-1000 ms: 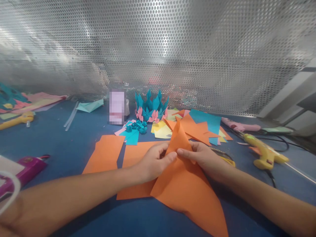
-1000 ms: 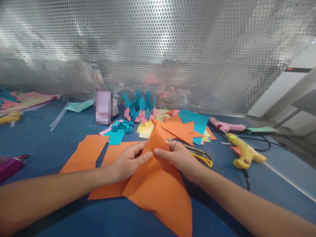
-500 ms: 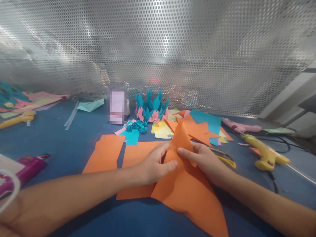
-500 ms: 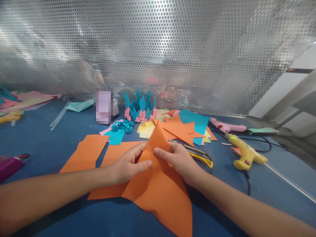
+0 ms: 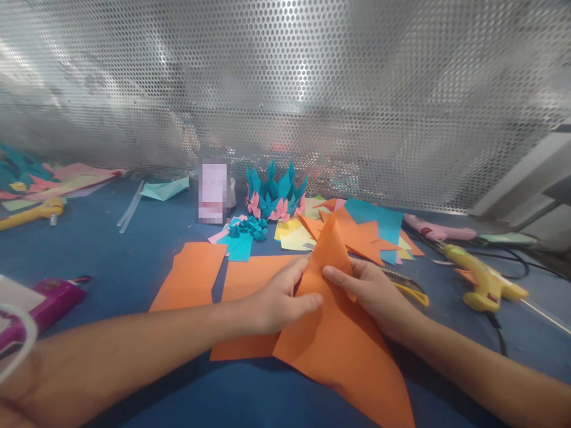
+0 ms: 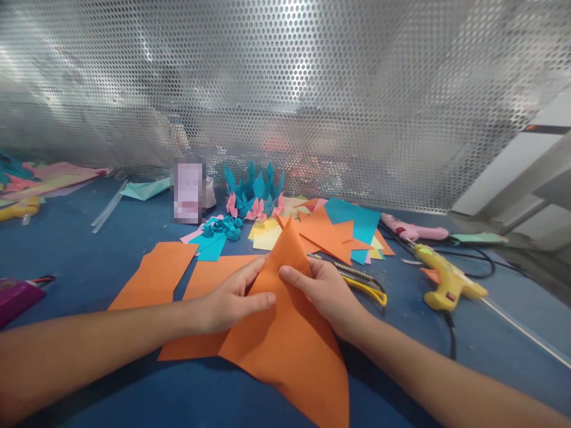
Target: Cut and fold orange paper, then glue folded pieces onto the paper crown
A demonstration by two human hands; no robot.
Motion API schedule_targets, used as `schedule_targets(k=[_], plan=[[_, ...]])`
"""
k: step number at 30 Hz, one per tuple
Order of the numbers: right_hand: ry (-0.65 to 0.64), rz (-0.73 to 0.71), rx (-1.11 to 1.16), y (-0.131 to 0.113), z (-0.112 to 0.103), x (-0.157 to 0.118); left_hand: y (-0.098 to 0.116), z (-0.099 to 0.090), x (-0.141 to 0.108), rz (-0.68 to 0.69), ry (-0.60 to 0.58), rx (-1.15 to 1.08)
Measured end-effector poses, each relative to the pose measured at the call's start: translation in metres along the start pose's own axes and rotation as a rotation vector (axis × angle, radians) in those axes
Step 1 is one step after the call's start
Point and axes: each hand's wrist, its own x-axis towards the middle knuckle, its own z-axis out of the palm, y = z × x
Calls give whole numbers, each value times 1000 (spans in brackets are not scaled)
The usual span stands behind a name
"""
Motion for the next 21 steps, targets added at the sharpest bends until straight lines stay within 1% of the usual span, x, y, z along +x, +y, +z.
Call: schedule_targets(k=[5, 11, 14, 21], plan=[[-5, 0, 10, -1, 1, 0, -2, -1, 0, -24, 33, -9], [21, -3, -10, -3, 1, 1, -5, -4, 1, -12, -1, -32], [10, -5, -25, -2, 0, 2, -5, -5, 2, -19, -10, -65], [5, -11, -2, -3, 1, 4, -3, -4, 4, -44, 15, -107]])
